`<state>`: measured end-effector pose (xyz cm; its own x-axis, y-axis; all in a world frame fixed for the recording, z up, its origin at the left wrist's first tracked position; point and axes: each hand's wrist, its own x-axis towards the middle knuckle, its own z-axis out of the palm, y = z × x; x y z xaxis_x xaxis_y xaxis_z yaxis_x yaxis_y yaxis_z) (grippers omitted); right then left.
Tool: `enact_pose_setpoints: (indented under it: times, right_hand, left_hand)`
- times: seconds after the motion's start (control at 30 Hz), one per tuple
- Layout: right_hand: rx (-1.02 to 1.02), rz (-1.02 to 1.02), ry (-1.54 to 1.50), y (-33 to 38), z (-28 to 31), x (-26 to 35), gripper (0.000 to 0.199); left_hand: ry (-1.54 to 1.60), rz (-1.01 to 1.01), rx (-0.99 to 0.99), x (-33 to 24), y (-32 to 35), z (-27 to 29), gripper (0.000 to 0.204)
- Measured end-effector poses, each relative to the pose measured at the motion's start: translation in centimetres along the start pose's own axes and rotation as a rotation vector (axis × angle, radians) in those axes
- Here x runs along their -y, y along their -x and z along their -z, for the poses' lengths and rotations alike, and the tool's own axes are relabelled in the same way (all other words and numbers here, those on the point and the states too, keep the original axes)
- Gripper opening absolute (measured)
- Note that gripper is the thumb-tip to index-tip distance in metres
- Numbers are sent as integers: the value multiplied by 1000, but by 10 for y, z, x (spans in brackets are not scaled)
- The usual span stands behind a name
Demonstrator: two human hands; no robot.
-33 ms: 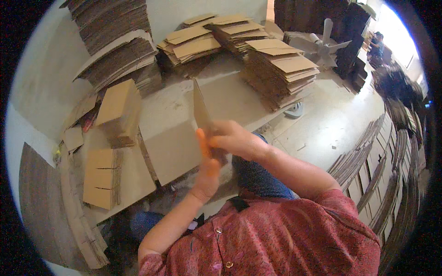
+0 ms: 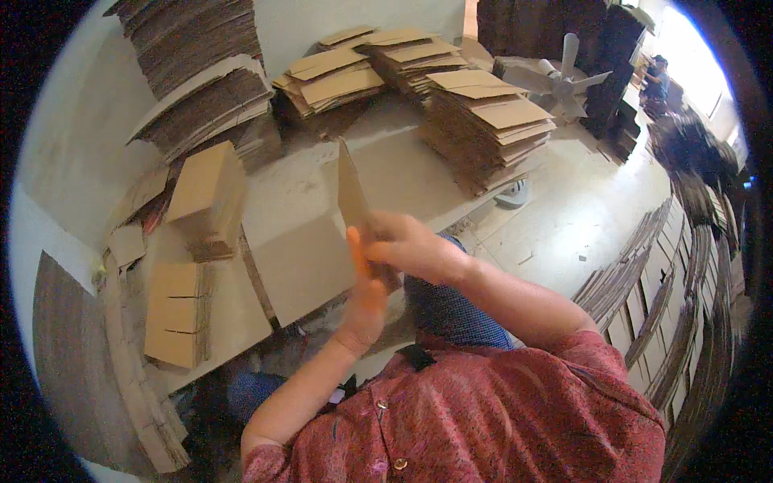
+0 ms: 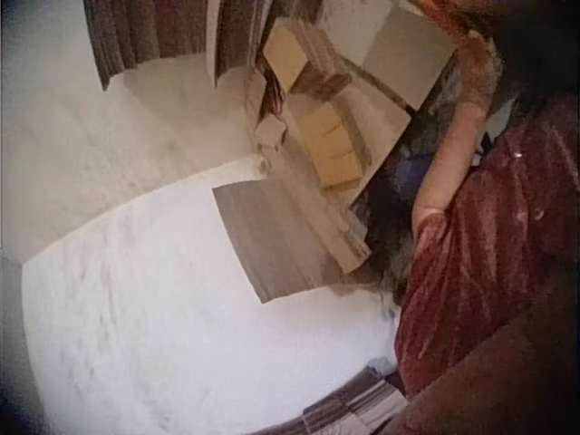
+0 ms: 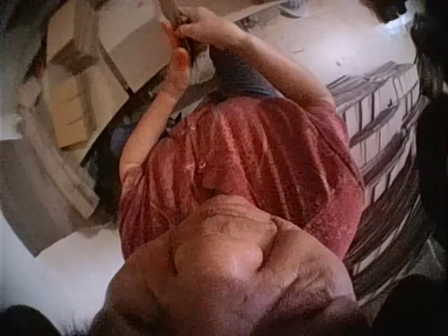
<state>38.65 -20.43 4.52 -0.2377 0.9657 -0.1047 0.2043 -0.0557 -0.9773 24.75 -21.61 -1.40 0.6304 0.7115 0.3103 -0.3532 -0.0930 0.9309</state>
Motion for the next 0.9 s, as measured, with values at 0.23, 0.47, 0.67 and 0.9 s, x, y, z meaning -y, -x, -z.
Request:
enact_pose_setpoints:
  times: [0.23, 0.47, 0.67, 0.9]
  right_hand:
    - [-652, 402, 502, 53, 35, 32, 41]
    - [-1054, 466, 1462, 5, 164, 68, 45]
    - [-516, -396, 1424, -51, 214, -7, 33]
    - [-647, -303, 1406, -54, 214, -19, 35]
  left_hand:
    - [-759, -144, -40, -25, -3, 64, 73]
    - [-1770, -20, -539, -77, -30, 268, 61]
    - [-2261, 181, -226, -89, -49, 352, 57]
    - [-1304, 273, -289, -104, -66, 365, 35]
